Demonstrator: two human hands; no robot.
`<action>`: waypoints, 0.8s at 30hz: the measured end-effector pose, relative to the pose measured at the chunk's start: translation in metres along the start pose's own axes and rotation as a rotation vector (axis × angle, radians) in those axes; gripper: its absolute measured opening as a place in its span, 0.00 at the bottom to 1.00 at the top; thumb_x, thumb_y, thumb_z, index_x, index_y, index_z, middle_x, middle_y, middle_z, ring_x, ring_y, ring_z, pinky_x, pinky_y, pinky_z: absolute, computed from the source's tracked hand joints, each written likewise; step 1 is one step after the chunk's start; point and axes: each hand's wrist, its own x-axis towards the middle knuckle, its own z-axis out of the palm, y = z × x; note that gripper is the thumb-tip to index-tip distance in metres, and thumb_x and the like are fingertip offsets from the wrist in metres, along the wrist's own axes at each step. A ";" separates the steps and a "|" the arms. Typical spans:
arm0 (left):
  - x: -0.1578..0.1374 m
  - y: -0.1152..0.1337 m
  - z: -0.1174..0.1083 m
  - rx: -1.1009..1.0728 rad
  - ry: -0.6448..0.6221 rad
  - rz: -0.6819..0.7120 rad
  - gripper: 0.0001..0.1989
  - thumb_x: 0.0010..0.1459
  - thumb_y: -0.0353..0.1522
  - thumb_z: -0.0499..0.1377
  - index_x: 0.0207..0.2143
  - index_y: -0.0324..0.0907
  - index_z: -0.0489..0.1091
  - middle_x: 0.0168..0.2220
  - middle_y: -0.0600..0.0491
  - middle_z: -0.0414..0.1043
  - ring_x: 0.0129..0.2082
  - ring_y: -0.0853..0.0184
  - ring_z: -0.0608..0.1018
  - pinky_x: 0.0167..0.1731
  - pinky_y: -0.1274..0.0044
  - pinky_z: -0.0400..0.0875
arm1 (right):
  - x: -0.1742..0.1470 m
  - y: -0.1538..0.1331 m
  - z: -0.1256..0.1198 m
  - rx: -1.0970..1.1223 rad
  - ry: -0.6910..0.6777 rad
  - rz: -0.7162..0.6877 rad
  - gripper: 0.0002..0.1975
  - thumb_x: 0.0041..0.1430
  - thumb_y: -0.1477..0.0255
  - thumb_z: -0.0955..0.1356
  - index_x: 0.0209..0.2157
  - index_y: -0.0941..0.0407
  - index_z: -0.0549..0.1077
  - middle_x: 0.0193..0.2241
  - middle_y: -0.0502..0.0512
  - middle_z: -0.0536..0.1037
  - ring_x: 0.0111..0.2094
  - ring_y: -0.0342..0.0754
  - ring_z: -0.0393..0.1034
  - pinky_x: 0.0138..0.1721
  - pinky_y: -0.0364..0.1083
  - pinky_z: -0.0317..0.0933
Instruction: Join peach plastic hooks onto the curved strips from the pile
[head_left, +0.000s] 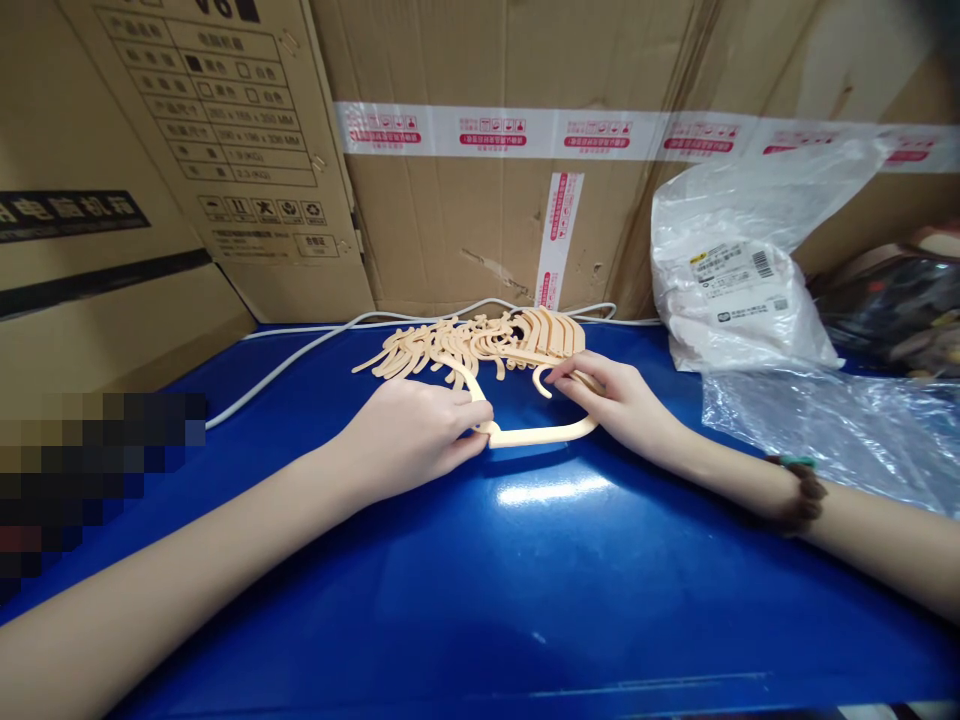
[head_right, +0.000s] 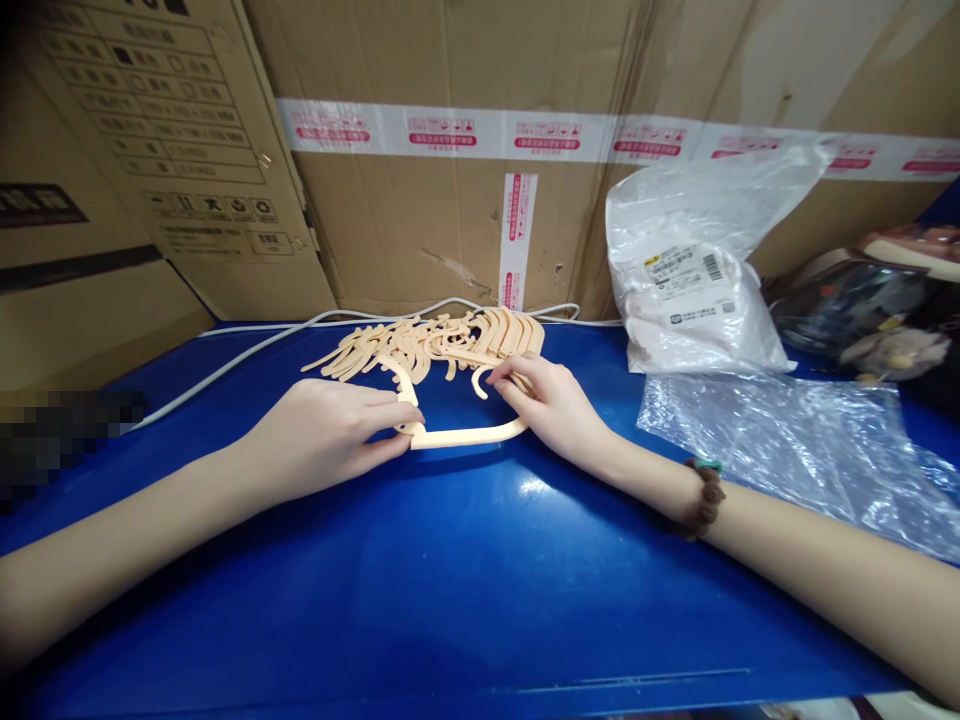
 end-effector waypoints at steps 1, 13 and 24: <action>0.000 0.000 0.000 -0.003 -0.006 -0.001 0.07 0.61 0.31 0.55 0.32 0.45 0.72 0.28 0.60 0.76 0.27 0.70 0.77 0.21 0.77 0.53 | 0.000 0.000 0.000 -0.007 -0.018 -0.004 0.08 0.64 0.69 0.63 0.35 0.54 0.74 0.37 0.54 0.79 0.41 0.51 0.72 0.44 0.51 0.62; 0.001 0.005 0.000 -0.192 -0.189 0.035 0.13 0.61 0.28 0.49 0.46 0.46 0.67 0.42 0.55 0.69 0.39 0.68 0.73 0.27 0.77 0.59 | 0.000 0.000 0.000 -0.091 -0.112 -0.028 0.09 0.65 0.72 0.63 0.36 0.55 0.75 0.35 0.54 0.78 0.38 0.49 0.71 0.41 0.48 0.61; 0.003 0.007 -0.003 -0.274 -0.268 0.042 0.15 0.58 0.30 0.51 0.48 0.46 0.66 0.45 0.53 0.68 0.42 0.65 0.71 0.36 0.74 0.65 | 0.000 0.002 0.001 -0.116 -0.130 -0.067 0.08 0.65 0.72 0.63 0.36 0.55 0.74 0.34 0.54 0.76 0.37 0.49 0.70 0.40 0.48 0.60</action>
